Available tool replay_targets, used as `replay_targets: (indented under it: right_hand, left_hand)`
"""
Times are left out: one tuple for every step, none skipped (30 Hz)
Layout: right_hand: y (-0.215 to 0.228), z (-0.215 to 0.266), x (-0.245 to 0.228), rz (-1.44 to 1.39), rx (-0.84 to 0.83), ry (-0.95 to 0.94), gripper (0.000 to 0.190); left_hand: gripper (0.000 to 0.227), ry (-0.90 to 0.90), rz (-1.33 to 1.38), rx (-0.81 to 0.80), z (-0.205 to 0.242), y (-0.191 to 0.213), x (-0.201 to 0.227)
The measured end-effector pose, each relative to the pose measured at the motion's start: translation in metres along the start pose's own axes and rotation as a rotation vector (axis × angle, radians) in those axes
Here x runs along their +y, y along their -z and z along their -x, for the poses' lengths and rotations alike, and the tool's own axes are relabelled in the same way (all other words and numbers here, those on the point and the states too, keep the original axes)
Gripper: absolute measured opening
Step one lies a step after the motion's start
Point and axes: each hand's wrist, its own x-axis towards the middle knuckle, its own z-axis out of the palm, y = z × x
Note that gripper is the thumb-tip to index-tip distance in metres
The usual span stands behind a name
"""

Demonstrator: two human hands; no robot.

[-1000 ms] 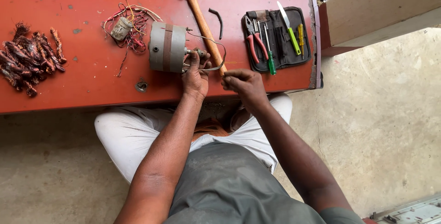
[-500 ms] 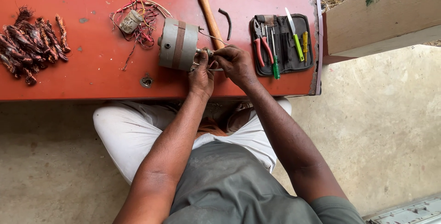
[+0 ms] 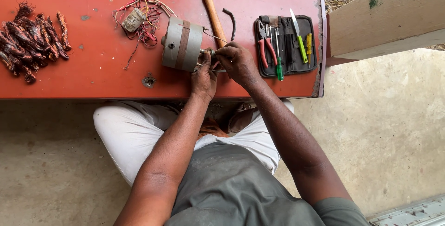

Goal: Repairing or rewinding an electric fan motor using tools and copper wire.

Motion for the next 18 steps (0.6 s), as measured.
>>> replay_targets:
  right_hand:
    - [0.001,-0.002,-0.002,0.0,0.0,0.001,0.013]
    - [0.002,-0.003,-0.003,0.036,-0.007,0.029,0.013]
    - [0.002,-0.003,-0.005,0.071,-0.015,0.054,0.013]
    - [0.003,-0.004,-0.009,0.07,-0.017,0.054,0.013]
    - [0.004,-0.005,-0.012,0.136,-0.038,0.059,0.013]
    - [0.005,-0.006,-0.016,0.203,-0.059,0.064,0.013]
    - [0.005,-0.007,-0.016,0.203,-0.059,0.065,0.013]
    - [0.005,-0.008,-0.017,0.3,-0.079,0.112,0.013]
    - [0.006,-0.009,-0.017,0.398,-0.099,0.159,0.012]
    - [0.005,-0.009,-0.018,0.398,-0.099,0.159,0.012]
    - [0.005,-0.009,-0.018,0.468,-0.117,0.2,0.012]
    - [0.005,-0.009,-0.019,0.538,-0.135,0.24,0.011]
    - [0.005,-0.009,-0.018,0.538,-0.135,0.24,0.011]
    - [0.005,-0.009,-0.018,0.574,-0.146,0.248,0.011]
    - [0.005,-0.009,-0.018,0.61,-0.159,0.256,0.011]
    - [0.004,-0.009,-0.017,0.61,-0.16,0.257,0.011]
    - [0.003,-0.009,-0.016,0.638,-0.164,0.26,0.011]
    - [0.003,-0.009,-0.014,0.665,-0.167,0.263,0.012]
  left_hand:
    - [0.039,-0.001,0.0,0.0,-0.001,0.0,-0.001]
    - [0.039,-0.016,0.004,-0.017,-0.003,0.001,-0.002]
    - [0.038,-0.031,0.008,-0.03,-0.003,0.002,-0.003]
    - [0.038,-0.031,0.008,-0.028,-0.002,0.004,-0.003]
    - [0.037,-0.037,0.012,-0.035,-0.003,0.004,-0.003]
    - [0.036,-0.043,0.015,-0.042,-0.003,0.005,-0.003]
    - [0.036,-0.043,0.016,-0.042,-0.002,0.004,-0.002]
    - [0.036,-0.036,0.018,-0.05,-0.001,0.004,-0.001]
    - [0.036,-0.029,0.021,-0.058,0.0,0.003,0.0]
    - [0.036,-0.029,0.022,-0.058,0.0,0.003,0.001]
    - [0.037,-0.026,0.02,-0.062,0.001,0.003,0.001]
    - [0.037,-0.023,0.017,-0.066,0.002,0.002,0.002]
    - [0.037,-0.023,0.018,-0.066,0.001,0.003,0.001]
    - [0.037,-0.023,0.011,-0.062,0.0,0.004,0.001]
    - [0.037,-0.023,0.004,-0.056,0.0,0.005,0.0]
    - [0.037,-0.023,0.005,-0.056,0.0,0.005,0.0]
    - [0.037,-0.021,0.002,-0.052,-0.001,0.004,0.0]
    - [0.037,-0.019,0.0,-0.047,-0.001,0.004,0.0]
